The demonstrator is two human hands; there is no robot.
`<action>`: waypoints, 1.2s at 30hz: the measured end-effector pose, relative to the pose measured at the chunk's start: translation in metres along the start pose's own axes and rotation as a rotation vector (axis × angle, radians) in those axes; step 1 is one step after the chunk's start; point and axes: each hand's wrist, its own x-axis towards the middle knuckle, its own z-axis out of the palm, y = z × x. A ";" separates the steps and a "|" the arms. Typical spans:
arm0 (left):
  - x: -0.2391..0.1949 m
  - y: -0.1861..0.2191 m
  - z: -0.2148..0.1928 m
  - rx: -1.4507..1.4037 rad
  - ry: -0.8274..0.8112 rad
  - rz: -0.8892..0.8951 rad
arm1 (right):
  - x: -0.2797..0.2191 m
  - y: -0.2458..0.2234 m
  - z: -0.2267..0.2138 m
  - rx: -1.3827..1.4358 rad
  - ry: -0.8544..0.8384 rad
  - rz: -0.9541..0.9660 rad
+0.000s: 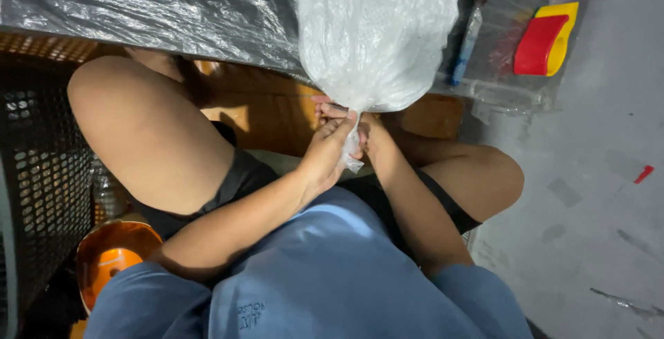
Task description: The person places a white item into a plastic bag, uses a vacuum hose to remove air, ties the bag, and seals it with tape. The person then rolls the bag to compress it further.
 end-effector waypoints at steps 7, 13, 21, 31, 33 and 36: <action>-0.004 0.001 0.007 -0.195 -0.090 0.067 | 0.039 0.029 -0.007 0.476 -0.870 -0.327; 0.004 -0.017 -0.002 -0.112 -0.058 0.124 | 0.086 0.041 0.003 0.281 -0.194 0.170; 0.016 -0.029 -0.011 0.058 -0.032 0.160 | -0.008 0.055 -0.089 -1.066 0.108 0.167; 0.025 -0.018 -0.030 1.074 -0.023 0.536 | -0.127 -0.116 0.096 -1.590 0.418 -0.686; 0.020 -0.010 -0.038 1.116 -0.057 0.582 | -0.106 -0.098 0.081 -1.608 0.415 -0.794; -0.013 0.025 -0.018 1.154 -0.092 0.596 | -0.104 -0.089 0.063 -1.556 0.430 -0.911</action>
